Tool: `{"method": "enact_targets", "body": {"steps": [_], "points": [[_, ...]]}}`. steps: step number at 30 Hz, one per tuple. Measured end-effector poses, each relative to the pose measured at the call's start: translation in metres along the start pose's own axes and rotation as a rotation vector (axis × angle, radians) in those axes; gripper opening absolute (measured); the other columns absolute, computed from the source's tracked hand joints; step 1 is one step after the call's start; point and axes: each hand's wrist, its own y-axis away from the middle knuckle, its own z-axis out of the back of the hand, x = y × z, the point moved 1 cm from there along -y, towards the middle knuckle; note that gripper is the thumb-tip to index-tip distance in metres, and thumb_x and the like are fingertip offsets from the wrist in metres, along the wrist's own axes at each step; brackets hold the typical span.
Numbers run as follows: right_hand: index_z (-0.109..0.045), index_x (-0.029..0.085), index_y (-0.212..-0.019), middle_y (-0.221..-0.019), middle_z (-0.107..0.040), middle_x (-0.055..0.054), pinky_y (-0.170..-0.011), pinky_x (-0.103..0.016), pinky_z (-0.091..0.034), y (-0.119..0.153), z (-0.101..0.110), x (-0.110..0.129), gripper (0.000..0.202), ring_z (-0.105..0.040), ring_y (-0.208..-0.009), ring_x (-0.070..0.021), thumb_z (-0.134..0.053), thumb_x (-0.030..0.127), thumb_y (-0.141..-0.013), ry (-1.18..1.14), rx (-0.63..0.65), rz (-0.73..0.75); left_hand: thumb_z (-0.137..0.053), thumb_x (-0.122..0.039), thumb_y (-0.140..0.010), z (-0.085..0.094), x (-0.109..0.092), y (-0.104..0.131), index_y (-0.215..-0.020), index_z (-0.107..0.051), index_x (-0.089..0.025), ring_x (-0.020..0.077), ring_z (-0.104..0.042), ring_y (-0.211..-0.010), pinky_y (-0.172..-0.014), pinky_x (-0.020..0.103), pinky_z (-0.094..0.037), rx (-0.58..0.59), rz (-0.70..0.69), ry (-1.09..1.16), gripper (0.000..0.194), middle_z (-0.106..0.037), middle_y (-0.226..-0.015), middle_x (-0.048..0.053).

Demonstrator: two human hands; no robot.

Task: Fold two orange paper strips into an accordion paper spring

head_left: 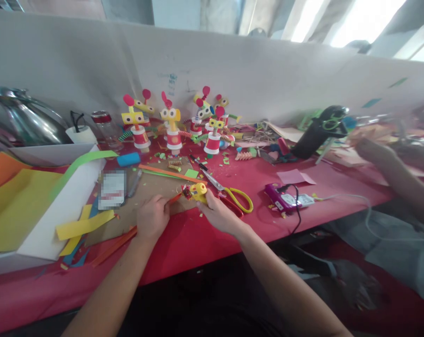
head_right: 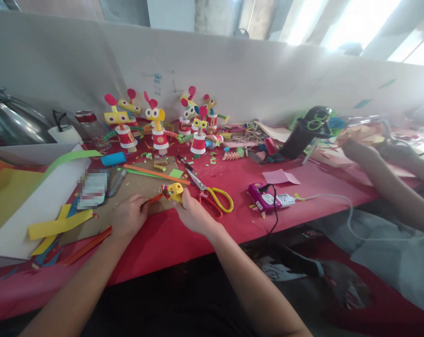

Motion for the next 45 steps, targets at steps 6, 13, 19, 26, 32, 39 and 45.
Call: {"method": "enact_targets", "body": {"steps": [6,13,19,26,32,39,45], "points": [[-0.04,0.023,-0.088,-0.075,-0.056,-0.002,-0.062,-0.031,-0.039,-0.006,0.013,-0.015,0.013,-0.054,-0.067,-0.0199,-0.043,0.036,-0.086,0.009,-0.095,-0.014,-0.042,-0.028,-0.089,0.001,-0.001,0.0,-0.094,-0.07,-0.022,0.0217,-0.06,-0.083,-0.07,0.032,-0.042,-0.002,0.0,0.019,0.029,-0.067,-0.089,0.005],[-0.044,0.019,-0.108,-0.098,-0.064,-0.012,-0.074,-0.036,-0.044,-0.015,0.053,-0.034,0.026,-0.059,-0.088,-0.027,-0.046,0.032,-0.085,0.287,-0.283,-0.024,-0.045,-0.033,-0.088,0.004,-0.002,0.001,-0.094,-0.07,-0.023,0.0212,-0.06,-0.078,-0.068,0.033,-0.04,0.0,-0.019,-0.005,0.028,-0.066,-0.088,0.005],[-0.043,0.011,-0.125,-0.111,-0.058,-0.021,-0.085,-0.041,-0.041,-0.036,0.096,-0.069,0.045,-0.055,-0.102,-0.0316,-0.048,0.018,-0.082,0.786,-0.326,-0.203,-0.038,-0.023,-0.09,0.004,-0.003,-0.002,-0.084,-0.07,-0.021,0.0219,-0.058,-0.076,-0.073,0.037,-0.037,-0.006,-0.222,-0.136,0.032,-0.065,-0.082,0.007],[-0.057,0.017,-0.115,-0.116,-0.053,-0.016,-0.093,-0.047,-0.039,-0.037,0.067,-0.039,0.041,-0.046,-0.111,-0.0317,-0.05,0.008,-0.076,0.653,-0.423,0.106,-0.04,-0.022,-0.089,0.008,-0.001,-0.006,-0.09,-0.065,-0.02,0.0209,-0.059,-0.081,-0.075,0.034,-0.039,-0.017,-0.117,-0.052,0.025,-0.066,-0.089,0.008],[-0.056,0.024,-0.117,-0.113,-0.057,-0.008,-0.075,-0.031,-0.052,-0.063,-0.005,0.001,0.049,-0.058,-0.095,-0.0186,-0.07,0.029,-0.07,-0.227,0.062,0.325,-0.041,-0.019,-0.088,0.033,0.008,-0.012,-0.086,-0.062,-0.02,0.0195,-0.062,-0.081,-0.068,0.029,-0.043,0.059,0.044,0.236,0.021,-0.068,-0.091,0.005],[-0.062,0.017,-0.078,-0.063,-0.062,0.001,-0.058,-0.025,-0.046,-0.074,-0.034,-0.012,0.018,-0.058,-0.058,-0.013,-0.067,0.033,-0.073,-0.514,0.141,0.204,-0.048,-0.026,-0.087,0.042,-0.001,-0.012,-0.094,-0.064,-0.023,0.0196,-0.063,-0.082,-0.069,0.029,-0.043,0.055,0.048,0.248,0.018,-0.069,-0.095,0.003],[-0.066,0.018,-0.077,-0.065,-0.065,-0.001,-0.059,-0.025,-0.046,-0.066,-0.029,-0.015,0.017,-0.06,-0.06,-0.0139,-0.061,0.034,-0.08,-0.373,0.081,0.229,-0.042,-0.023,-0.09,0.024,-0.02,-0.009,-0.089,-0.064,-0.022,0.0223,-0.061,-0.083,-0.072,0.033,-0.039,-0.013,-0.026,0.025,0.022,-0.067,-0.089,0.006]]}}
